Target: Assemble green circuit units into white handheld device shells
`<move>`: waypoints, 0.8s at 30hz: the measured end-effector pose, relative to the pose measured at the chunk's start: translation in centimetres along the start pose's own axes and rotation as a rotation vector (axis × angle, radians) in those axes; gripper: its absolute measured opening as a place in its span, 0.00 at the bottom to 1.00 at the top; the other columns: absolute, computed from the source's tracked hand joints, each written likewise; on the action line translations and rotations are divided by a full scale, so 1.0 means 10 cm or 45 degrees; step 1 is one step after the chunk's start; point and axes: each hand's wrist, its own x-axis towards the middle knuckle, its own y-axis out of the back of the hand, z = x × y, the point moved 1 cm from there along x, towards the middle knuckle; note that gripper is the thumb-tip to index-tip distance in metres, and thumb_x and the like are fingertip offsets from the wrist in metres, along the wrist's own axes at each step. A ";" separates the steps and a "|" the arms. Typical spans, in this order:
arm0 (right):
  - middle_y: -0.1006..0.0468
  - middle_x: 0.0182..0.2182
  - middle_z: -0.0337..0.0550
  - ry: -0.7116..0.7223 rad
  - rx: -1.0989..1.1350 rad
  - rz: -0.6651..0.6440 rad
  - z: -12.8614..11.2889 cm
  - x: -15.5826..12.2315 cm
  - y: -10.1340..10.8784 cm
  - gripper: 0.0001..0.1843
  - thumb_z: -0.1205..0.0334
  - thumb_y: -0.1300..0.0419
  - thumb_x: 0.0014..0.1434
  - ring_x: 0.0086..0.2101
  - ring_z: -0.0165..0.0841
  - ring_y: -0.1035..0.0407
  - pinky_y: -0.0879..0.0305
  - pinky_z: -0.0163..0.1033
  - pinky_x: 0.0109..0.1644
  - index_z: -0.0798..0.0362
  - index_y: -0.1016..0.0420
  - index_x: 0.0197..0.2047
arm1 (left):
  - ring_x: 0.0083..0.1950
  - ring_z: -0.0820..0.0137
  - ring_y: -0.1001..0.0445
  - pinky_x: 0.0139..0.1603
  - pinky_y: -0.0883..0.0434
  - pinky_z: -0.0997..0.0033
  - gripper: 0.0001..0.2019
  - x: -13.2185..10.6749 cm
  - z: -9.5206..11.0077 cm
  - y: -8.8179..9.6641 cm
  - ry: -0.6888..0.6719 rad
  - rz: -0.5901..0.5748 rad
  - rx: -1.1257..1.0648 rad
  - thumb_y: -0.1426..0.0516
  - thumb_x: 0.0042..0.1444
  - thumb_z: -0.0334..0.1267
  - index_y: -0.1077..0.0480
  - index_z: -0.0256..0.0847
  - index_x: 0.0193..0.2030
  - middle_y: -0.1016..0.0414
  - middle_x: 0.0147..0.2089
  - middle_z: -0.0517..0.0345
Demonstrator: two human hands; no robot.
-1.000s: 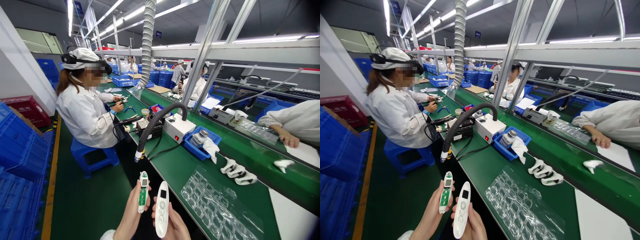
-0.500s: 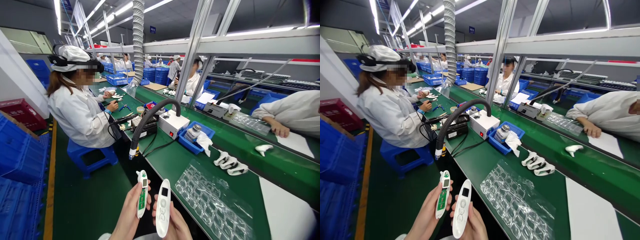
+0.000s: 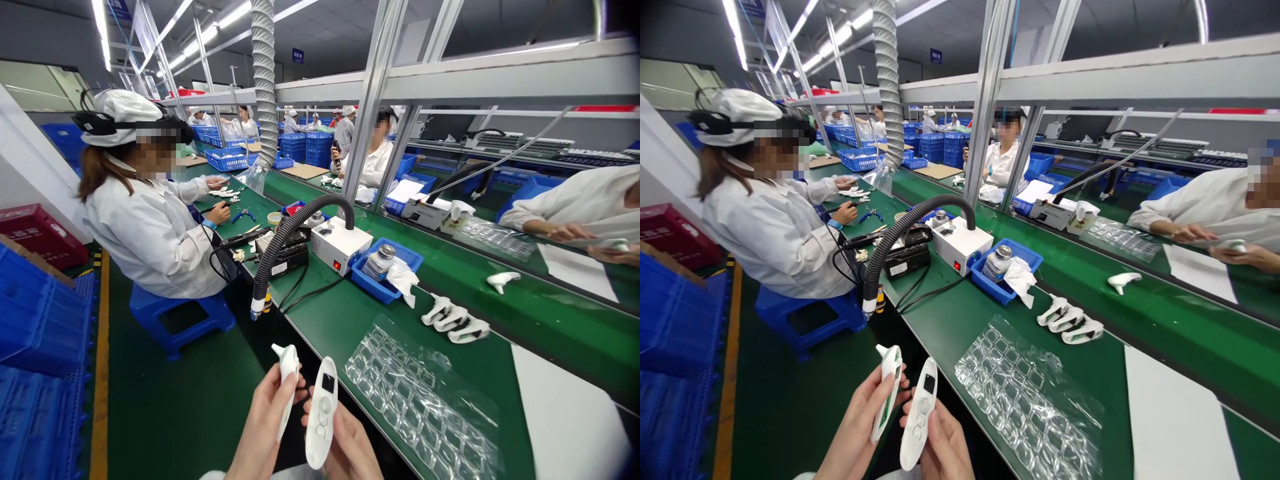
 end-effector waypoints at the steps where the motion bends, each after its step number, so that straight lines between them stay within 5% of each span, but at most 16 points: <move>1: 0.19 0.37 0.53 0.053 -0.049 -0.009 -0.01 0.00 0.00 0.24 0.47 0.31 0.49 0.37 0.41 0.25 0.31 0.42 0.45 0.55 0.20 0.43 | 0.43 0.63 0.25 0.45 0.27 0.69 0.21 -0.02 0.00 -0.05 -0.046 -0.053 0.063 0.34 0.47 0.49 0.26 0.42 0.46 0.22 0.40 0.54; 5: 0.19 0.41 0.52 0.253 -0.223 0.043 -0.07 -0.02 0.00 0.25 0.49 0.28 0.45 0.43 0.46 0.26 0.33 0.47 0.52 0.53 0.20 0.45 | 0.41 0.62 0.26 0.43 0.29 0.71 0.19 -0.07 -0.06 -0.21 -0.188 -0.180 0.286 0.35 0.47 0.49 0.26 0.40 0.43 0.22 0.39 0.53; 11: 0.19 0.39 0.53 0.305 -0.245 0.153 -0.15 -0.08 0.03 0.27 0.49 0.26 0.41 0.42 0.48 0.25 0.30 0.48 0.49 0.53 0.19 0.43 | 0.47 0.61 0.29 0.47 0.31 0.72 0.19 0.02 -0.34 -0.24 -0.230 -0.290 0.468 0.39 0.53 0.49 0.31 0.42 0.49 0.25 0.42 0.52; 20: 0.20 0.31 0.48 0.422 -0.316 0.213 -0.22 -0.20 0.20 0.21 0.48 0.27 0.42 0.32 0.41 0.26 0.30 0.41 0.40 0.53 0.18 0.36 | 0.45 0.59 0.28 0.48 0.30 0.66 0.20 -0.04 -0.47 -0.41 -0.153 -0.427 0.555 0.40 0.55 0.49 0.28 0.38 0.48 0.23 0.42 0.48; 24: 0.24 0.28 0.44 0.680 -0.608 0.334 -0.46 -0.31 0.38 0.14 0.50 0.28 0.44 0.29 0.36 0.31 0.32 0.38 0.38 0.49 0.18 0.31 | 0.45 0.58 0.26 0.49 0.30 0.65 0.22 -0.14 -0.42 -0.60 -0.045 -0.492 0.458 0.37 0.49 0.52 0.25 0.40 0.46 0.22 0.40 0.49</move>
